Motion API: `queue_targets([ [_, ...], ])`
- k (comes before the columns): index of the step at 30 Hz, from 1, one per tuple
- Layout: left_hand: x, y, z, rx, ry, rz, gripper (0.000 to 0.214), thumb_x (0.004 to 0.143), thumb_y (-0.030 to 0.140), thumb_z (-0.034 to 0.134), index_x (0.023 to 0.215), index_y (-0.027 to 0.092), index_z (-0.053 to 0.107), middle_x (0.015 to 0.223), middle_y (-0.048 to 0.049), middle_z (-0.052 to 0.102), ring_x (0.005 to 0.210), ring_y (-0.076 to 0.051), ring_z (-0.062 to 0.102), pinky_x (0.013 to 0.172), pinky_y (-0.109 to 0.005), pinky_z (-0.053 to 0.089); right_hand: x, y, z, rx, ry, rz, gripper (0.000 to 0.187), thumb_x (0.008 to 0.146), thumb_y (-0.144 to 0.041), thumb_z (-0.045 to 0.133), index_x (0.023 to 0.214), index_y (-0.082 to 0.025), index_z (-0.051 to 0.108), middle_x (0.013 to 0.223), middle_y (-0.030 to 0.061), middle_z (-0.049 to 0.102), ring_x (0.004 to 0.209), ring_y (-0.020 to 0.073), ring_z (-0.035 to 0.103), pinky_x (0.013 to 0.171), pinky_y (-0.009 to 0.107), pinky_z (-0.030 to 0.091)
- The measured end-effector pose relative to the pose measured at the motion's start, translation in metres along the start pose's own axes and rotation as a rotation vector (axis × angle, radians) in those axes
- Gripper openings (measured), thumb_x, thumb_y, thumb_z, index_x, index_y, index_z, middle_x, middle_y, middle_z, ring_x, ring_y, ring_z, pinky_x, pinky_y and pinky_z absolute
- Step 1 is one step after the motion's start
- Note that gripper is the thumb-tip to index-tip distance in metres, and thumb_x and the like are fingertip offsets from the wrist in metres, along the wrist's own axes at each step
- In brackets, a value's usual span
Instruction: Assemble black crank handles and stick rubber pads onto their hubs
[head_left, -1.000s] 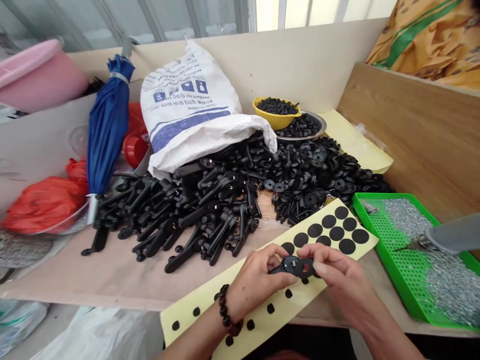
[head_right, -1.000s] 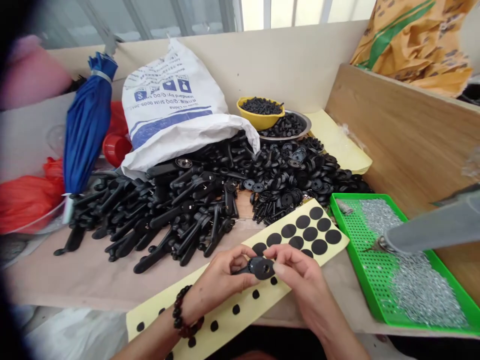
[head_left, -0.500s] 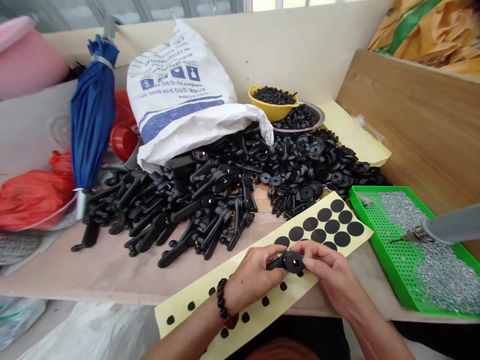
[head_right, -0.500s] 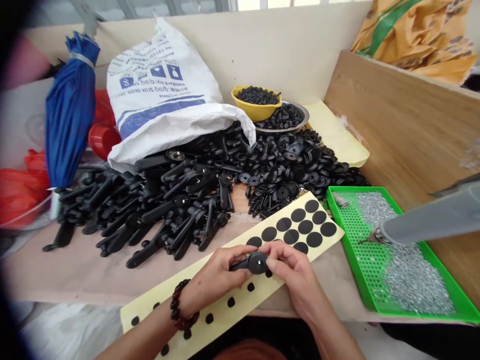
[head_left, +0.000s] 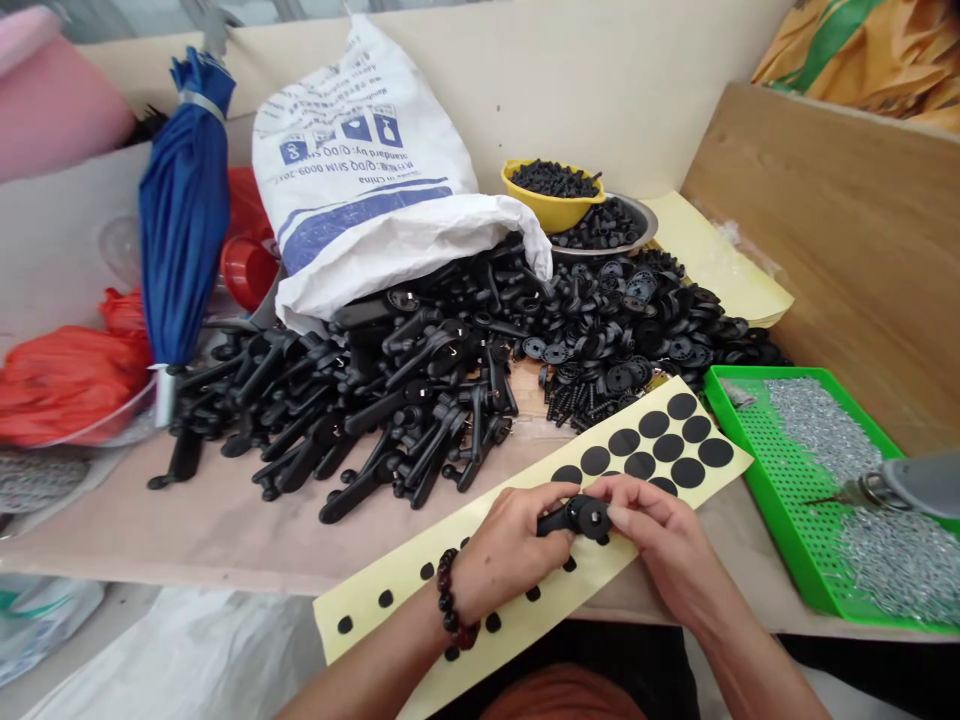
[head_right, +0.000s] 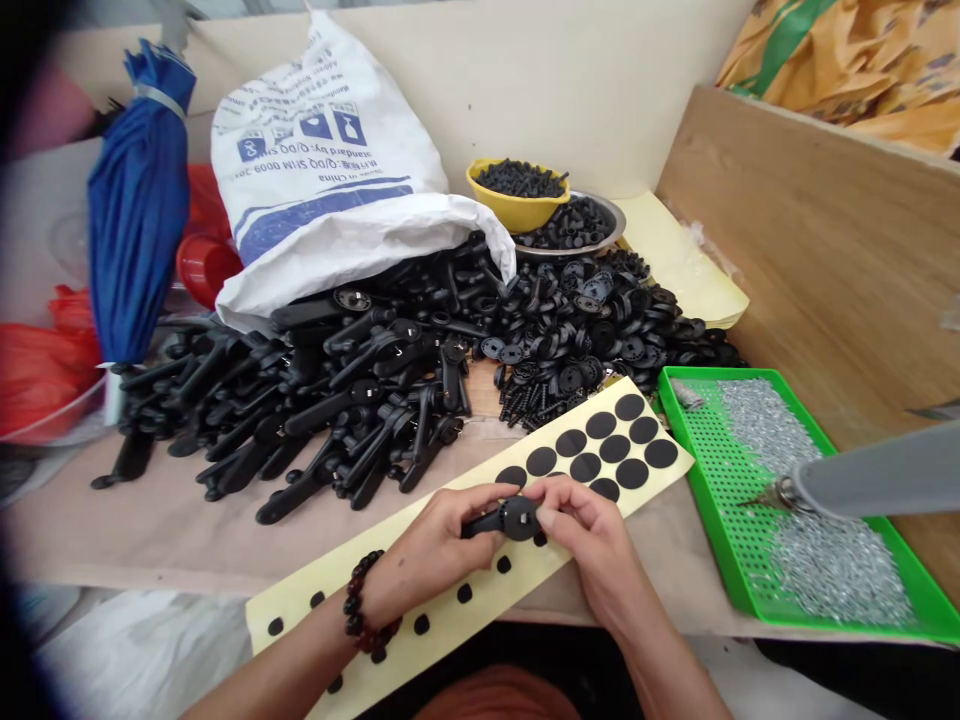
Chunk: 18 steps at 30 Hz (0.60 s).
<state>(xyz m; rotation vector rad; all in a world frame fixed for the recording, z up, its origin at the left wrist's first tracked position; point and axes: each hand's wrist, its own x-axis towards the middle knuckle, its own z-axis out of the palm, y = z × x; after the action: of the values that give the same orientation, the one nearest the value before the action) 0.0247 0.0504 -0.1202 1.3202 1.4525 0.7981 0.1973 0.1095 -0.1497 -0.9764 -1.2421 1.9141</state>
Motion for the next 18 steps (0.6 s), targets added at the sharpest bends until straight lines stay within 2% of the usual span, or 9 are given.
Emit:
queue_targets([
  [4,-0.0006,-0.0005,-0.0001,0.049,0.018,0.035,0.035,0.070,0.010,0.047,0.097,0.019,0.066,0.076,0.0031,0.064,0.065,-0.012,0.053,0.061,-0.020,0.039,-0.0010,-0.0001,-0.0005,0.029,0.005,0.013,0.016,0.071,-0.031,0.070,0.067,-0.018,0.061,0.094,0.0045,0.065,0.090,0.0210,0.056,0.077,0.029,0.042],
  [7,-0.0010,-0.0031,0.0004,0.030,0.014,0.034,0.036,0.071,0.010,0.048,0.101,0.020,0.065,0.082,0.0025,0.067,0.068,-0.013,0.055,0.063,-0.021,0.040,-0.0016,-0.0009,-0.0011,0.060,0.001,0.034,0.020,0.070,-0.032,0.071,0.063,-0.018,0.059,0.094,0.0035,0.065,0.088,0.0191,0.055,0.075,0.025,0.042],
  [11,-0.0012,-0.0042,0.0007,0.041,0.021,0.029,0.037,0.071,0.010,0.048,0.103,0.020,0.065,0.083,0.0022,0.067,0.067,-0.012,0.056,0.063,-0.021,0.040,-0.0021,-0.0016,-0.0011,0.106,-0.005,0.057,0.018,0.070,-0.032,0.071,0.067,-0.018,0.061,0.095,0.0028,0.065,0.087,0.0175,0.055,0.074,0.024,0.042],
  [18,-0.0010,0.0006,0.0000,0.089,0.022,0.054,0.039,0.069,0.007,0.047,0.101,0.019,0.066,0.082,0.0018,0.067,0.069,-0.013,0.055,0.063,-0.021,0.039,-0.0013,0.0033,0.0000,0.047,0.007,0.007,0.017,0.073,-0.031,0.070,0.067,-0.019,0.060,0.095,0.0024,0.063,0.089,0.0175,0.053,0.076,0.024,0.040],
])
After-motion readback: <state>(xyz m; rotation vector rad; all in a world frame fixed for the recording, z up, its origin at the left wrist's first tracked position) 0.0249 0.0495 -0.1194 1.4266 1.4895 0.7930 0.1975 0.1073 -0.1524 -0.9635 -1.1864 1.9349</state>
